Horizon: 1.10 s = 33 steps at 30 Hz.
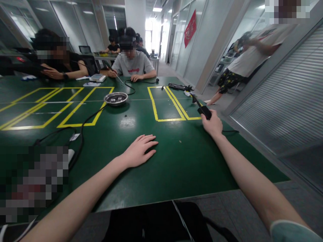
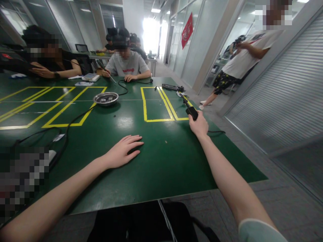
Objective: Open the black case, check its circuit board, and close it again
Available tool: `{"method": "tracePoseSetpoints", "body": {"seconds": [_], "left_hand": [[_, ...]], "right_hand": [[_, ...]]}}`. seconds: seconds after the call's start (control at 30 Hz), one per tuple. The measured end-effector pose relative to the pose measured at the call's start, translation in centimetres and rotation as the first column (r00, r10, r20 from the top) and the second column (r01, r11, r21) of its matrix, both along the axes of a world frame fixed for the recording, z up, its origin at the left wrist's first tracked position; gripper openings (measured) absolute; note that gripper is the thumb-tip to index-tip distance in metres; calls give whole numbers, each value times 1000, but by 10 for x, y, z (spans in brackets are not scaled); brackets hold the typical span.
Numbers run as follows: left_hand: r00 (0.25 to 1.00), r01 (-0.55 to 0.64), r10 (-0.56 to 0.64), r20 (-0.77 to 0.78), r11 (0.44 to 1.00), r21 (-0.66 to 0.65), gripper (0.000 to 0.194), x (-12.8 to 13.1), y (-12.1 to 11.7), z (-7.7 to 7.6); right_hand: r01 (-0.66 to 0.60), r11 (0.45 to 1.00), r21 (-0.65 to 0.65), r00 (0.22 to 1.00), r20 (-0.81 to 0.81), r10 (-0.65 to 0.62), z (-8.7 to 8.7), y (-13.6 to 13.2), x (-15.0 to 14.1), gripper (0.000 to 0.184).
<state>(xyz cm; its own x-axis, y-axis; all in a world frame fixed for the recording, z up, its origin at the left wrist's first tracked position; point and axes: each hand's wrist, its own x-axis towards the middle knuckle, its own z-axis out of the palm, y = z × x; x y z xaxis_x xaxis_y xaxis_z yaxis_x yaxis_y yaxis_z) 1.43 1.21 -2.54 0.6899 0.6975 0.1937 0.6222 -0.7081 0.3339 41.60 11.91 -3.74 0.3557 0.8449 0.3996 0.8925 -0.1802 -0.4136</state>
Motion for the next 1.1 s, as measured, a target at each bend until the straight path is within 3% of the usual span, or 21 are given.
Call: {"method": "tracePoseSetpoints", "body": {"seconds": [0.13, 0.3, 0.8, 1.03, 1.1], "left_hand": [[1000, 4, -4, 0, 1000, -4, 38, 0, 0, 0], [1000, 17, -17, 11, 1000, 14, 37, -1, 0, -1], [1000, 24, -24, -1, 1000, 13, 39, -1, 0, -2], [1000, 18, -17, -14, 1000, 16, 39, -1, 0, -2], [1000, 20, -20, -16, 1000, 19, 39, -2, -1, -1]], "right_hand": [[55, 992, -114, 998, -9, -57, -8, 6, 1, 57], [2, 999, -40, 1000, -1, -2, -10, 8, 3, 61], [107, 994, 39, 991, -88, -103, -4, 7, 15, 50], [-40, 999, 19, 991, -128, 42, 3, 0, 7, 55], [-32, 999, 10, 989, -147, 34, 5, -1, 5, 49]]}}
